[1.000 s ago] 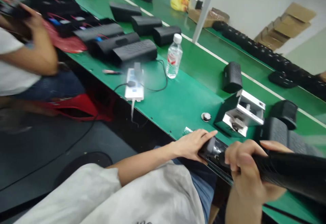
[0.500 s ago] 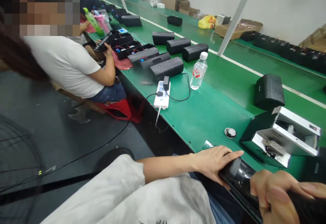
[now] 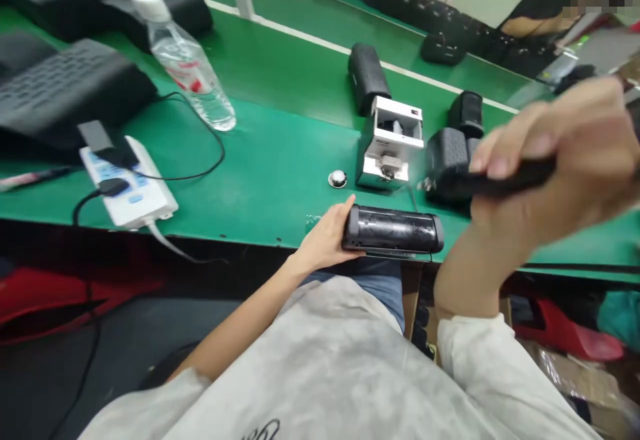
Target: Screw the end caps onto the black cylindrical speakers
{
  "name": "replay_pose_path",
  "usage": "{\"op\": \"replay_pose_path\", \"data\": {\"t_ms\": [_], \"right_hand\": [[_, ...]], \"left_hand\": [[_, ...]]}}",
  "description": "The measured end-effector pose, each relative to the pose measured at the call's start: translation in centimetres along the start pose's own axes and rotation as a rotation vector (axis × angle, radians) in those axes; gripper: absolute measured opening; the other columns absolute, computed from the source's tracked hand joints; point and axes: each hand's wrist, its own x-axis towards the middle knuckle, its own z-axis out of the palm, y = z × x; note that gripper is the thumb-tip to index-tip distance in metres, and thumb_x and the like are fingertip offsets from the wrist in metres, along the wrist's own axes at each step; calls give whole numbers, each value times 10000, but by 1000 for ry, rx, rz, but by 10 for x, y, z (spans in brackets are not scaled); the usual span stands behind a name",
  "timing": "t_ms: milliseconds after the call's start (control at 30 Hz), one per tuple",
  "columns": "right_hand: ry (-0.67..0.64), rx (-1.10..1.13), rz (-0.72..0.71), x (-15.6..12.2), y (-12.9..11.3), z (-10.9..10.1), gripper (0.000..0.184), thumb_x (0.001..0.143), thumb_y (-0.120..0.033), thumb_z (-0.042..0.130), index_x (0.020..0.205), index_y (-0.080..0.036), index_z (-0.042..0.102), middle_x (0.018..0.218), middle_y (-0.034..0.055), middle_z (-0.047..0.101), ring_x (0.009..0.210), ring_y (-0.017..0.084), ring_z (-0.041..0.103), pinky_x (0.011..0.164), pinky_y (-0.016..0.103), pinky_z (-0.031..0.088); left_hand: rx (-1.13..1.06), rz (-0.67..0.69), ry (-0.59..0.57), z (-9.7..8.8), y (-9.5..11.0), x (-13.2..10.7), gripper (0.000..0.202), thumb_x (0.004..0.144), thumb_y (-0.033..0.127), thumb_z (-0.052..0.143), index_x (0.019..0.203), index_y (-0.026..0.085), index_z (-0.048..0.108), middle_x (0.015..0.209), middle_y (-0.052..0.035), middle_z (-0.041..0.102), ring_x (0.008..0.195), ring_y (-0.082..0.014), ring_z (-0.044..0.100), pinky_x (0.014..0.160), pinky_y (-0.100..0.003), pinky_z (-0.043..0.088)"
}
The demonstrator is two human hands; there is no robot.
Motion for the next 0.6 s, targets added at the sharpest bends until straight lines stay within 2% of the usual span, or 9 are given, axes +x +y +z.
{"op": "replay_pose_path", "data": {"t_ms": [33, 67, 100, 233, 333, 367, 433, 533, 600], "right_hand": [[75, 26, -174, 12, 16, -2, 416, 1042, -467, 903, 821, -274, 610, 670, -54, 418, 489, 109, 442, 445, 334, 382], [147, 27, -217, 21, 32, -4, 280, 1064, -443, 895, 1011, -303, 659, 695, -68, 462, 492, 116, 447, 453, 342, 376], [168, -4, -197, 28, 49, -4, 281, 1072, -483, 891, 1080, -334, 652, 709, -68, 497, 495, 125, 460, 448, 370, 376], [131, -130, -52, 33, 97, 4, 497, 985, -833, 838, 1068, -426, 565, 639, -97, 491, 460, 147, 394, 409, 427, 383], [155, -106, -43, 27, 111, 9, 657, 865, -970, 832, 1085, -398, 596, 684, -121, 568, 444, 119, 379, 381, 369, 361], [153, -116, -24, 26, 113, 10, 675, 895, -990, 771, 1111, -367, 623, 740, -117, 627, 449, 82, 408, 410, 298, 379], [137, -168, 35, 25, 118, 9, 610, 1048, -868, 646, 1189, -275, 659, 947, -80, 752, 469, -4, 477, 521, 190, 435], [108, -223, 127, 26, 120, 7, 192, 1120, -338, 735, 1230, -216, 636, 1182, -31, 781, 476, -39, 529, 548, 148, 480], [98, -179, 158, 28, 116, 6, 330, 1029, -51, 793, 1211, -249, 601, 1189, -47, 766, 459, -2, 524, 460, 170, 485]], "left_hand": [[4, 9, -2, -1, 0, 0, 1571, 824, 426, 1058, 1901, 295, -79, 1688, -257, 534, 1539, -493, 602, 1263, -701, 554], [9, 12, -5, -2, 0, 0, 1582, 819, 402, 1061, 1901, 292, -88, 1682, -258, 539, 1530, -492, 609, 1254, -692, 563], [13, 12, -8, -3, 1, -1, 1592, 813, 378, 1064, 1900, 293, -96, 1670, -257, 546, 1517, -488, 618, 1244, -684, 571], [15, 2, -22, -5, 2, -1, 1619, 798, 354, 1080, 1896, 319, -108, 1655, -245, 555, 1498, -477, 633, 1234, -665, 583], [8, -5, -31, -7, 2, 0, 1627, 791, 362, 1089, 1893, 329, -106, 1665, -246, 548, 1509, -477, 627, 1240, -660, 581], [8, -9, -35, -7, 3, 0, 1616, 798, 361, 1085, 1893, 328, -104, 1669, -248, 545, 1516, -476, 623, 1244, -658, 578], [10, -21, -44, -8, 4, 0, 1589, 817, 353, 1070, 1891, 322, -100, 1680, -253, 538, 1530, -473, 616, 1252, -656, 571], [11, -22, -51, -8, 4, 1, 1566, 829, 364, 1061, 1892, 302, -87, 1682, -265, 542, 1528, -467, 620, 1250, -653, 568], [6, -7, -40, -7, 3, 1, 1565, 826, 385, 1063, 1895, 284, -76, 1680, -273, 547, 1526, -469, 620, 1248, -650, 566]]}}
